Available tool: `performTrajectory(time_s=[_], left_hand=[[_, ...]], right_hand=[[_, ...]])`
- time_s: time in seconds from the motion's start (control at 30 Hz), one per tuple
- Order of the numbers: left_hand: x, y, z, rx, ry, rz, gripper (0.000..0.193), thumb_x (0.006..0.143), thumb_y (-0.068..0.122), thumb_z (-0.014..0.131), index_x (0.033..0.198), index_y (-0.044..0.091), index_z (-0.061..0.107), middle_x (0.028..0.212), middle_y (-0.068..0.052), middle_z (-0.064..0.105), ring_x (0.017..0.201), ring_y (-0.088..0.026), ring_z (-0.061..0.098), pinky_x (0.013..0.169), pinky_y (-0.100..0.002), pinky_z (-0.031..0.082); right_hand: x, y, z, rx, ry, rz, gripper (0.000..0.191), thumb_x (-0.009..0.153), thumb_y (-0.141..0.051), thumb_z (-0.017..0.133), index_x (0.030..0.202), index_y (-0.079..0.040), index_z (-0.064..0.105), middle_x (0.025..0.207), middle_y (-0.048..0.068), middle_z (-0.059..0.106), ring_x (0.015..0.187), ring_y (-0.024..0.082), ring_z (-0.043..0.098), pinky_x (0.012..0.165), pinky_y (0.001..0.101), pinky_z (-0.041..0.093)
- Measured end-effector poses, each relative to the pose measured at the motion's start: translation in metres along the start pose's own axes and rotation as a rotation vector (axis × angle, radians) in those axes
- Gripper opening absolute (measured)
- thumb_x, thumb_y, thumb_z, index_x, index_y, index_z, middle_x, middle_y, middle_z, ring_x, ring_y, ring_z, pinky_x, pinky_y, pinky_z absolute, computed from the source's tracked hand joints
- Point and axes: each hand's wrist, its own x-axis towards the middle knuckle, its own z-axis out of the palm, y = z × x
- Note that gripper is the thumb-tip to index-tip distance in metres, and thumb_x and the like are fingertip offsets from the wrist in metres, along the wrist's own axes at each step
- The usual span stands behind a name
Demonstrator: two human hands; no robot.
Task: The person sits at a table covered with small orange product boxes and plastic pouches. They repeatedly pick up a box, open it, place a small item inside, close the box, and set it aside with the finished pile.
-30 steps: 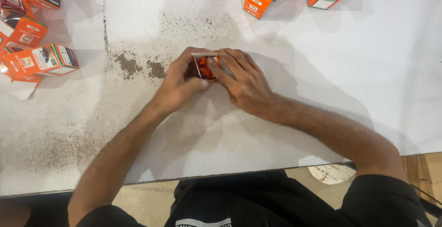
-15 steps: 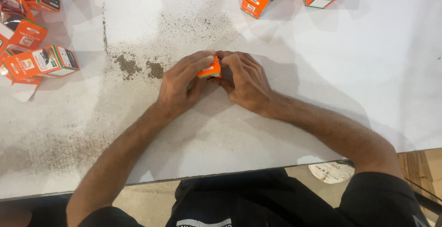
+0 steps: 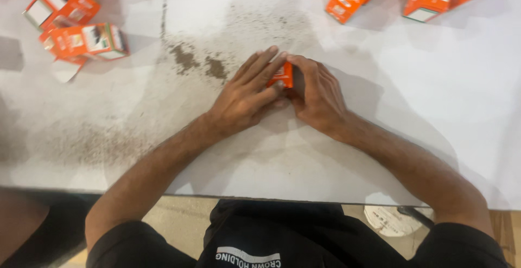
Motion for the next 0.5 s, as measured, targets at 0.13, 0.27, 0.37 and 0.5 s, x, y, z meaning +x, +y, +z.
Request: performTrajectory(time_s=[0.13, 0.27, 0.37, 0.5], left_hand=[[-0.033, -0.012, -0.035, 0.14, -0.075, -0.022, 0.043, 0.099, 0.027, 0.077, 0.135, 0.007, 0.066, 0.165, -0.02, 0.033, 0.155, -0.037, 0.026, 0.127, -0.063, 0.012], [-0.06, -0.046, -0.118, 0.515, -0.083, -0.682, 0.079, 0.081, -0.013, 0.048, 0.159, -0.006, 0.039, 0.171, -0.033, 0.025, 0.16, -0.047, 0.017, 0.117, -0.071, 0.01], [-0.061, -0.054, -0.162, 1.04, -0.058, -0.592, 0.064, 0.081, -0.004, 0.068, 0.143, -0.005, 0.052, 0.139, -0.021, 0.056, 0.143, -0.052, 0.037, 0.102, -0.078, 0.026], [-0.019, -0.023, -0.14, 0.462, 0.011, -0.551, 0.041, 0.089, 0.01, 0.078, 0.125, -0.003, 0.062, 0.107, -0.021, 0.064, 0.097, -0.039, 0.064, 0.079, -0.054, 0.052]], right_hand=[[0.014, 0.002, 0.007, -0.108, 0.02, -0.177, 0.078, 0.088, -0.006, 0.085, 0.149, -0.008, 0.036, 0.14, 0.022, 0.058, 0.125, 0.044, 0.059, 0.107, 0.0516, 0.05], [0.026, 0.02, -0.023, -0.547, 0.193, -0.113, 0.087, 0.101, -0.023, 0.079, 0.162, -0.01, 0.019, 0.156, 0.028, 0.034, 0.149, 0.046, 0.035, 0.124, 0.0604, 0.033], [0.028, 0.019, -0.019, -0.494, 0.126, -0.23, 0.091, 0.103, -0.032, 0.08, 0.164, -0.014, 0.015, 0.164, 0.025, 0.022, 0.156, 0.043, 0.026, 0.129, 0.0621, 0.029], [0.04, 0.0, 0.027, -0.284, 0.0, -0.351, 0.088, 0.104, -0.023, 0.077, 0.165, -0.01, 0.015, 0.165, 0.024, 0.026, 0.155, 0.042, 0.031, 0.131, 0.0604, 0.031]])
